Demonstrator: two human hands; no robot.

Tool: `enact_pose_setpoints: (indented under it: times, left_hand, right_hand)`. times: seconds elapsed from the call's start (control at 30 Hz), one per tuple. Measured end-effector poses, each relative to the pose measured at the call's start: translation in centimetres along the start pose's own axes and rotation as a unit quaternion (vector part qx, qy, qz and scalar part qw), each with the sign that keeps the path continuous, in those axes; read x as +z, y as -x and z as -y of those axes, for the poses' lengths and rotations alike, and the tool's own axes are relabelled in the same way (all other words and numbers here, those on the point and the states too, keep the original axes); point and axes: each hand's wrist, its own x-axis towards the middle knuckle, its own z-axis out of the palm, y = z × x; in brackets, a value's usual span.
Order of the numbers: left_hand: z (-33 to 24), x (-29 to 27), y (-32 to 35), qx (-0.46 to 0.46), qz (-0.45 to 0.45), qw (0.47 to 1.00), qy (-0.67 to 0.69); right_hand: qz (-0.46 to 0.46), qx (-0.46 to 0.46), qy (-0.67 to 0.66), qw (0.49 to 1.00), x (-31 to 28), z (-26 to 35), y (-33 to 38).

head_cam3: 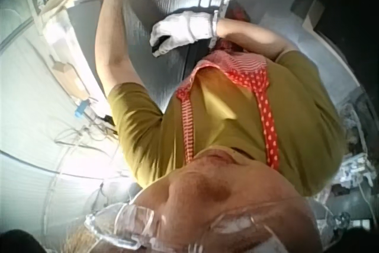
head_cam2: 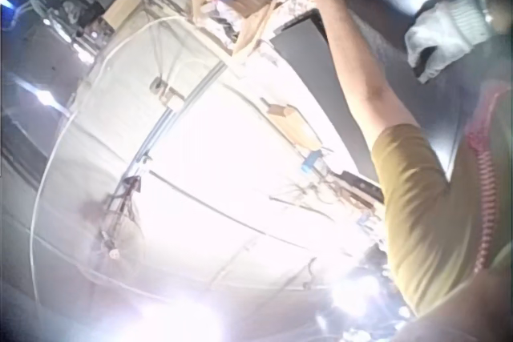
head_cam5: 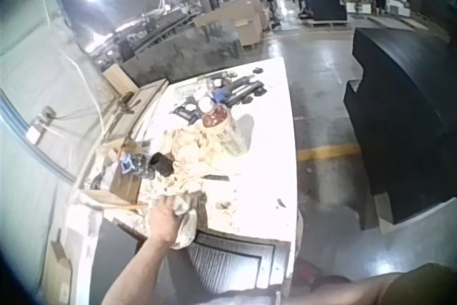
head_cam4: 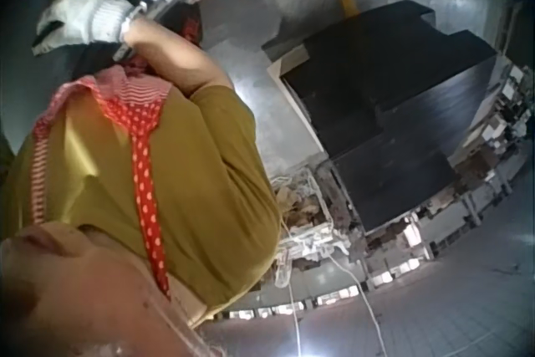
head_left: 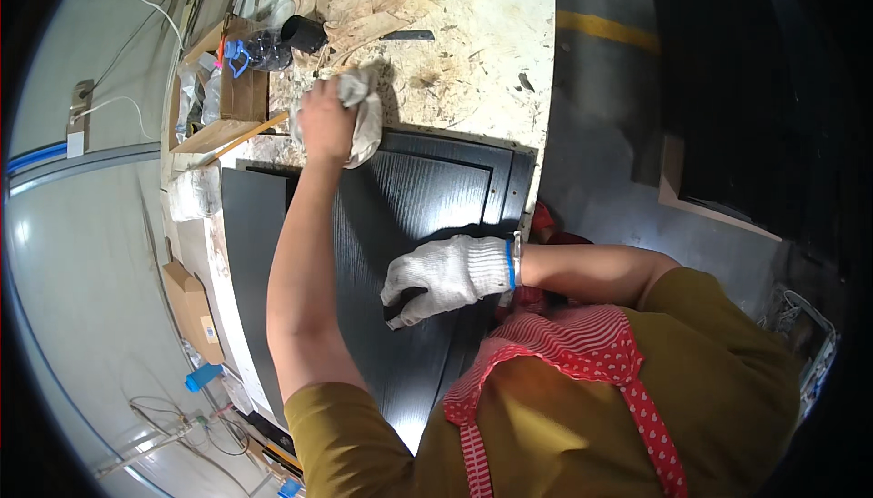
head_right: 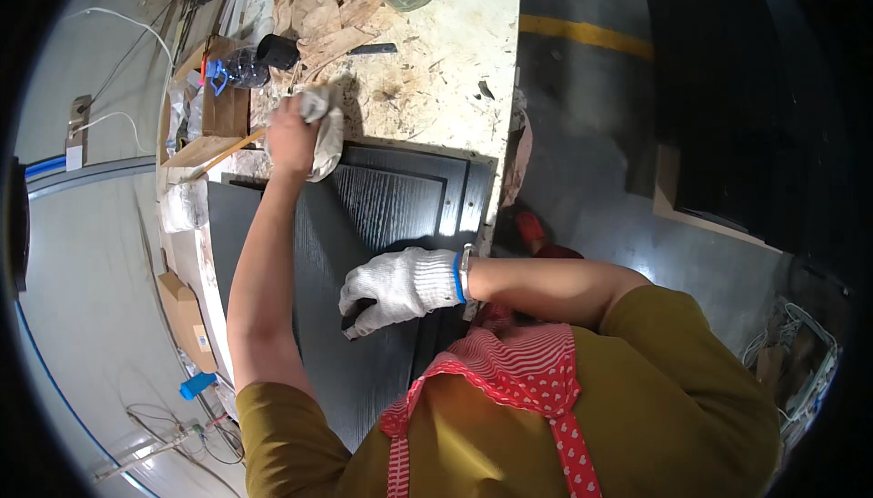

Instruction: Polishing and cleaning black wood furniture panels using a cloth and liquid solvent.

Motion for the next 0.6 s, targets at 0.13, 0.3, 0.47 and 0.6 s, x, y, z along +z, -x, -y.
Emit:
enact_pose_setpoints:
  times: [0.13,0.3,0.47,0.6]
  left_hand:
    - [2.7,0.4,2.6,0.169,-0.049,0.974,0.143]
    - [6.4,1.8,2.7,-0.11,-0.034,0.988,0.099]
    - [18.1,-3.6,5.3,-0.161,-0.184,0.916,0.319]
    - [23.0,-12.8,17.6,-0.386,-0.257,0.703,0.539]
  right_hand:
    - [-0.022,-0.021,-0.006,1.0,-0.2,0.0,-0.1]
    - [0.002,0.011,-0.005,1.0,0.0,0.0,0.1]
    - [-0.028,-0.007,-0.015,0.999,0.0,-0.2,-0.3]
    - [-0.042,-0.052,0.006,0.998,0.3,-0.4,-0.9]
